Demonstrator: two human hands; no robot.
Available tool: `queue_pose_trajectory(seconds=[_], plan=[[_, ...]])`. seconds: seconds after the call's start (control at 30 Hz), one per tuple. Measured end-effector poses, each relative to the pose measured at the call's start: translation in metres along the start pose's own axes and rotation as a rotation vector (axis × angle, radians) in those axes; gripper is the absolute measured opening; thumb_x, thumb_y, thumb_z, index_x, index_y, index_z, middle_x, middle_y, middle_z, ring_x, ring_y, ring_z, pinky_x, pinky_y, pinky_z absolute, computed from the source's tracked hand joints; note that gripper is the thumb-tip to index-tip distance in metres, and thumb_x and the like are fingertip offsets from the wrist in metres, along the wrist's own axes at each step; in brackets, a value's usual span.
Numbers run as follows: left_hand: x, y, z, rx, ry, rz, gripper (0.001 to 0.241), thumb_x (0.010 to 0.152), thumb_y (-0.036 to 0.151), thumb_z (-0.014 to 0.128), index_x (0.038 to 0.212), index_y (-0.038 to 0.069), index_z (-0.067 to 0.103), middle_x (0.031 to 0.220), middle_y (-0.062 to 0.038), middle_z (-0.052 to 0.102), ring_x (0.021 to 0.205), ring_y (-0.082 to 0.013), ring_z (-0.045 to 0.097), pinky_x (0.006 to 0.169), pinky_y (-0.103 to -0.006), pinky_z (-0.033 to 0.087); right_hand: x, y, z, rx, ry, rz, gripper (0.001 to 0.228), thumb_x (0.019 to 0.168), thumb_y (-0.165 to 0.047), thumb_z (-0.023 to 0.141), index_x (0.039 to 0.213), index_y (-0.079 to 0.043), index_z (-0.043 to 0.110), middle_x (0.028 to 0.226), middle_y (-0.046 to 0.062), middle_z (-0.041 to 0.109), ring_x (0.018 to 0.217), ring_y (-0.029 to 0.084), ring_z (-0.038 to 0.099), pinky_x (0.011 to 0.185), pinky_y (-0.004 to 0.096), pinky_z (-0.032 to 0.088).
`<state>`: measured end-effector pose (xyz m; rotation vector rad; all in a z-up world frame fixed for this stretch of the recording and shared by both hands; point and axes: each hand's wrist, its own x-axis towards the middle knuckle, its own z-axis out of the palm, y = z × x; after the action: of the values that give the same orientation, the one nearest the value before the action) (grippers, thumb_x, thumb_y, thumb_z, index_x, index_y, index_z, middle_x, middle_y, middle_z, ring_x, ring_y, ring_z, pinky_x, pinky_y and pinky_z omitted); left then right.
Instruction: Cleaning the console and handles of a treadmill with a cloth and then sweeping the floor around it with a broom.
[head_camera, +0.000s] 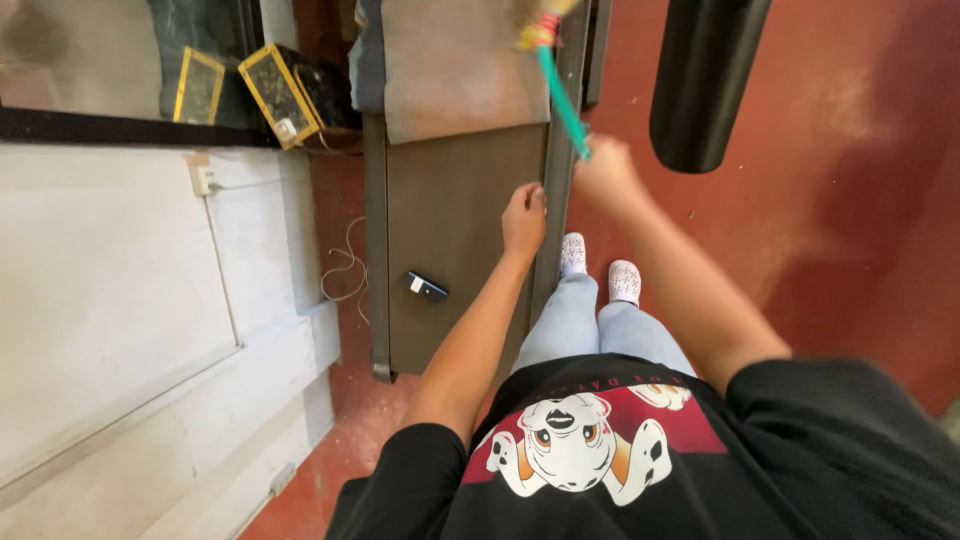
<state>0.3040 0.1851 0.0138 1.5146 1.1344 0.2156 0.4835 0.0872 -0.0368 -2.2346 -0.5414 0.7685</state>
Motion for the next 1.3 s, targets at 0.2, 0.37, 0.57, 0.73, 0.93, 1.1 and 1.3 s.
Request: queue_pose_trajectory(seconds=[0.2, 0.37, 0.57, 0.73, 0.93, 1.1, 1.3], plan=[[-0.013, -0.005, 0.007, 0.148, -0.01, -0.033, 0.031, 0.1, 0.028, 0.061, 0.118, 0.005, 0.071, 0.092, -0.006, 0.074, 0.077, -0.0121, 0.07, 0.074, -0.0294, 0.055, 0.0, 0.023, -0.02, 0.034, 0.067, -0.092, 0.04, 0.081, -0.013, 0.073, 0.12, -0.006, 0.071, 0.088, 0.014, 0.069, 0.075, 0.028, 0.07, 0.066, 0.04, 0.056], [-0.023, 0.005, 0.012, -0.029, -0.054, -0.047, 0.031, 0.099, 0.026, 0.061, 0.119, 0.005, 0.069, 0.095, -0.006, 0.074, 0.078, -0.0143, 0.068, 0.074, -0.031, 0.056, -0.004, 0.063, -0.048, -0.126, -0.05, 0.231, 0.028, 0.089, -0.006, 0.062, 0.116, 0.0, 0.066, 0.087, 0.022, 0.068, 0.075, 0.035, 0.068, 0.061, 0.051, 0.053], [-0.029, -0.009, 0.047, 0.056, -0.072, -0.044, 0.028, 0.098, 0.025, 0.062, 0.115, 0.005, 0.072, 0.095, -0.004, 0.075, 0.08, -0.0107, 0.07, 0.074, -0.0285, 0.056, -0.095, 0.005, -0.067, -0.277, -0.033, 0.217, 0.038, 0.087, -0.008, 0.064, 0.123, 0.003, 0.062, 0.098, 0.033, 0.071, 0.093, 0.048, 0.069, 0.081, 0.054, 0.055], [-0.051, 0.009, 0.079, -0.015, -0.174, -0.058, 0.028, 0.099, 0.025, 0.061, 0.117, 0.005, 0.07, 0.091, -0.005, 0.074, 0.075, -0.0123, 0.067, 0.069, -0.0303, 0.055, -0.105, 0.024, -0.096, -0.154, -0.204, 0.277, 0.046, 0.087, -0.014, 0.064, 0.133, -0.006, 0.063, 0.104, 0.027, 0.071, 0.093, 0.041, 0.073, 0.081, 0.049, 0.058], [-0.061, 0.018, 0.087, 0.015, -0.214, -0.099, 0.029, 0.099, 0.025, 0.061, 0.117, 0.005, 0.071, 0.09, -0.004, 0.073, 0.073, -0.0133, 0.065, 0.067, -0.0316, 0.054, -0.116, 0.056, -0.097, -0.33, -0.11, 0.428, 0.043, 0.092, -0.012, 0.063, 0.134, -0.003, 0.063, 0.107, 0.025, 0.072, 0.1, 0.041, 0.069, 0.079, 0.05, 0.056], [-0.051, -0.007, 0.113, 0.149, -0.178, -0.001, 0.029, 0.099, 0.028, 0.062, 0.115, 0.006, 0.072, 0.093, -0.003, 0.076, 0.079, -0.011, 0.069, 0.073, -0.0286, 0.056, -0.107, 0.078, -0.145, -0.042, 0.06, 0.337, 0.045, 0.091, -0.014, 0.064, 0.135, -0.005, 0.063, 0.107, 0.025, 0.07, 0.096, 0.041, 0.069, 0.078, 0.048, 0.055], [-0.045, 0.019, 0.15, 0.149, -0.184, -0.078, 0.029, 0.099, 0.027, 0.061, 0.117, 0.007, 0.07, 0.091, -0.005, 0.074, 0.073, -0.0132, 0.067, 0.067, -0.0305, 0.055, -0.019, 0.114, -0.173, -0.046, 0.086, -0.012, 0.027, 0.089, -0.013, 0.071, 0.112, 0.001, 0.073, 0.087, 0.023, 0.071, 0.075, 0.036, 0.068, 0.063, 0.045, 0.053]])
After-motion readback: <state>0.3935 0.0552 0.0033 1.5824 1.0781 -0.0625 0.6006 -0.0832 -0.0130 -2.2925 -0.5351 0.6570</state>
